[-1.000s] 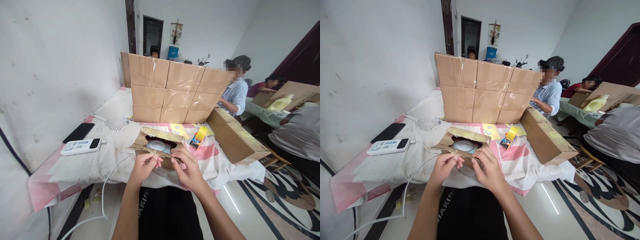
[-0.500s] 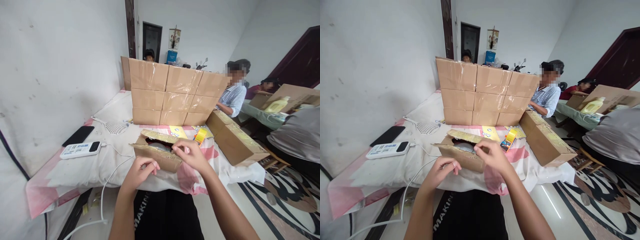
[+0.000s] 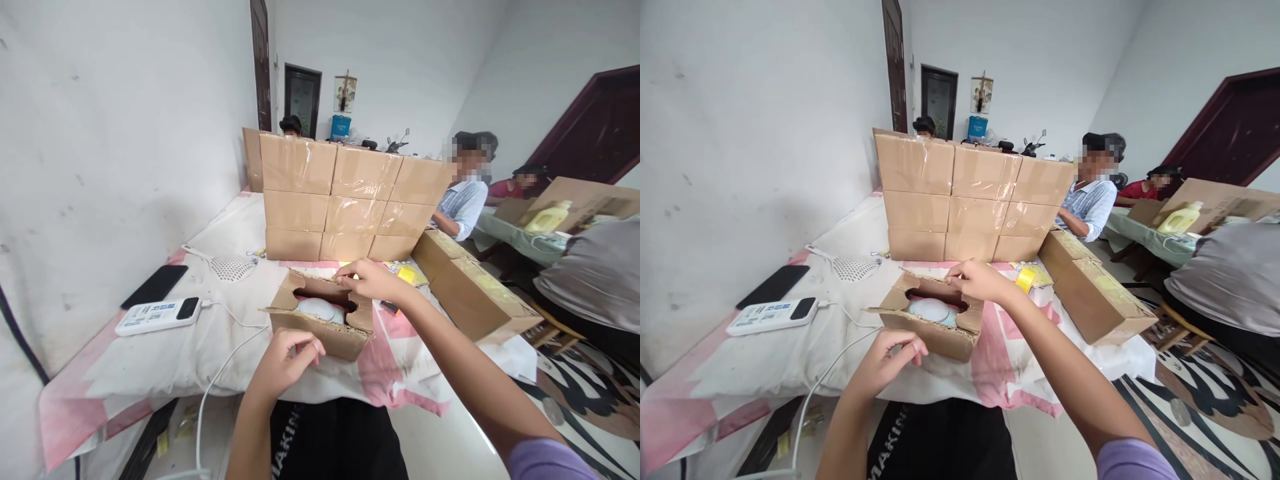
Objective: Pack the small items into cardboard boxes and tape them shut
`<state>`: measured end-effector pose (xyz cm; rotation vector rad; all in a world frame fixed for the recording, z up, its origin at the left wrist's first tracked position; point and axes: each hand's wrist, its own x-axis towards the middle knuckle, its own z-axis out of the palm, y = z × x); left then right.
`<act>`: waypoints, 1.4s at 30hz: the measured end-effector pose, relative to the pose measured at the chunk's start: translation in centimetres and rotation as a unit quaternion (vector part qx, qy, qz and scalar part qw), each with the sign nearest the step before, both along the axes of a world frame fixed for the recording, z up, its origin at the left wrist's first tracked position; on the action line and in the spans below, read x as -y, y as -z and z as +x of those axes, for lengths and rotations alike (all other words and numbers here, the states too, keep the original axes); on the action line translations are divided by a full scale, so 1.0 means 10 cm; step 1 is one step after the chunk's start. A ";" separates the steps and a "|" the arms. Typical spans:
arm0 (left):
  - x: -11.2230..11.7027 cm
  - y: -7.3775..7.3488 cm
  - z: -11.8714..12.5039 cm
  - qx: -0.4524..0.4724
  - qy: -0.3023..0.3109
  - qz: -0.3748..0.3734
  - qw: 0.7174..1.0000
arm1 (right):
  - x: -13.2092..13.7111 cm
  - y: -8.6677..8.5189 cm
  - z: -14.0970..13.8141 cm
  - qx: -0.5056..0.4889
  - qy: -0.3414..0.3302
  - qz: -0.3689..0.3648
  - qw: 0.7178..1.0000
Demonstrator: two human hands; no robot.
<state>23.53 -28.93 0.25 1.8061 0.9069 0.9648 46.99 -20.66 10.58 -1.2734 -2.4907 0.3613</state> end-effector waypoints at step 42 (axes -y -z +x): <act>-0.33 -0.72 0.34 -0.379 -0.107 0.312 0.865 | -0.36 -0.17 0.05 0.167 -0.036 -0.032 0.985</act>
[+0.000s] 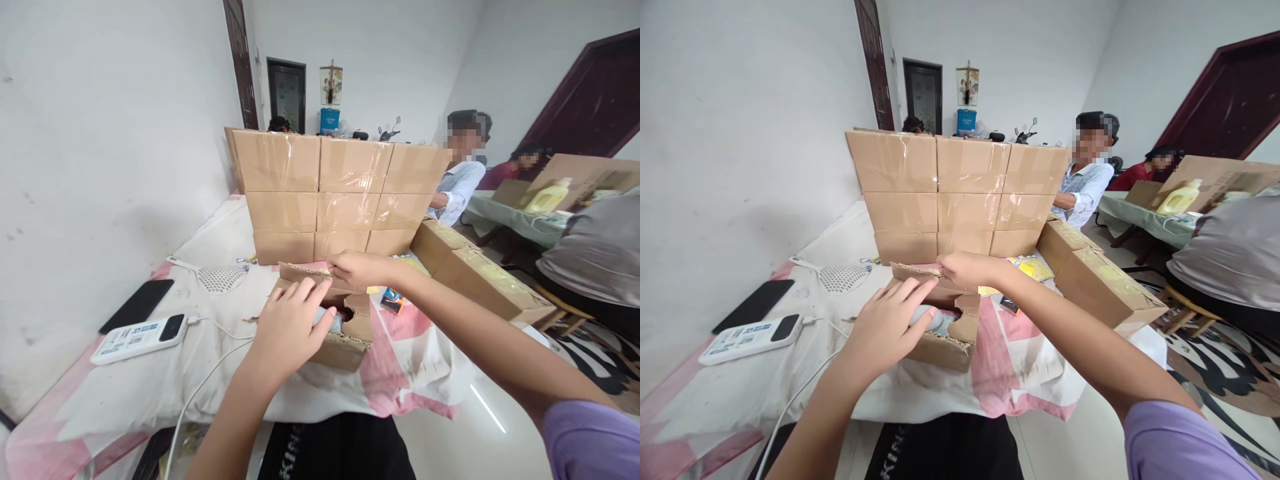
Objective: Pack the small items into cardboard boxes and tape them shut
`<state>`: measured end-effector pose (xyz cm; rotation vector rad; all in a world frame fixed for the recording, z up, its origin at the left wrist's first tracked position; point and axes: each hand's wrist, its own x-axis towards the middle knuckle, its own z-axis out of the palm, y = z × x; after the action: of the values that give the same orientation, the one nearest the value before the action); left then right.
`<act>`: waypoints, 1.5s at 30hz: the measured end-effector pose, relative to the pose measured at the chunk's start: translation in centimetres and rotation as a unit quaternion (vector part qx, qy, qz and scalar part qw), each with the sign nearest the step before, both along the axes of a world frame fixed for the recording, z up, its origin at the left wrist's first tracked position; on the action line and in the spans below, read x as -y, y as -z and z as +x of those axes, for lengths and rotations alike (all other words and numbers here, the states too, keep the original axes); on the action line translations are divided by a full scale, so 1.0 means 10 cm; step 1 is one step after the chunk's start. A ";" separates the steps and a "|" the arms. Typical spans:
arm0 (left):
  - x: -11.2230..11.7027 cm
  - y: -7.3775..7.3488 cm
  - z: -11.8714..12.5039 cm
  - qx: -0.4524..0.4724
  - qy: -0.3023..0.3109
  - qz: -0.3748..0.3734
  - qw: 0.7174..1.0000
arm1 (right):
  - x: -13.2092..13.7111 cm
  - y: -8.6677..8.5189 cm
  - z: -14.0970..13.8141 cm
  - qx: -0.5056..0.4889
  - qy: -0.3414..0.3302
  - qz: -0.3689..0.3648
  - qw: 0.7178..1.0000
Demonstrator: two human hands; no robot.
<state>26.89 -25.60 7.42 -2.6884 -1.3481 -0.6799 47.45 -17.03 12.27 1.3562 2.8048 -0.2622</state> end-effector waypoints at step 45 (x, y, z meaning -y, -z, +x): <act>0.05 -0.03 0.02 -0.060 -0.028 -0.130 0.989 | 0.31 0.07 -0.16 0.122 0.009 -0.012 0.992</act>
<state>27.12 -26.15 7.69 -2.8179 -1.5710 -0.3529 45.83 -20.12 11.61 1.3104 2.5820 -0.1215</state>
